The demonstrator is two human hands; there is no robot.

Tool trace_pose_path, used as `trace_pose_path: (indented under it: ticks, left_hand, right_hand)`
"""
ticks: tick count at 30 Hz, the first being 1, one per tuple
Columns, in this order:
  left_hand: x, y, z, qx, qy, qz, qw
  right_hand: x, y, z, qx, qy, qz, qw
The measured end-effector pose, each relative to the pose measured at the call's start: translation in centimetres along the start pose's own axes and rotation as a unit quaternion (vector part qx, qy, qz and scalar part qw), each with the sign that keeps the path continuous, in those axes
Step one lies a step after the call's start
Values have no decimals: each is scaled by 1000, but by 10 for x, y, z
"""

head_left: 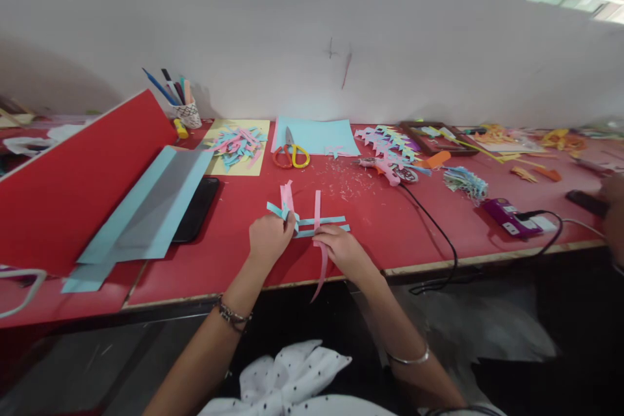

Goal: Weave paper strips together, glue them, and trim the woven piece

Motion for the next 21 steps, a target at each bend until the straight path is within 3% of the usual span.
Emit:
trace_pose_path:
  ticks: [6, 11, 21]
  left_hand:
    - [1, 0, 1, -5, -11, 7, 1000]
    - [1, 0, 0, 0, -11, 7, 1000]
    - [2, -1, 0, -2, -8, 5, 1000]
  right_hand:
    - [-4, -8, 20, -41, 90, -62, 993]
    - [9, -10, 21, -33, 118, -49, 991]
    - [9, -9, 16, -13, 114, -46, 992]
Point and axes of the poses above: each hand's wrist, its own y-axis away from the middle knuckle, its own x-axis out of the palm, z = x × y, the point moved 9 cm from there along -y, towards the middle knuckle, and after that the axes turned 3 degrees about x, right-handed, at the moved point
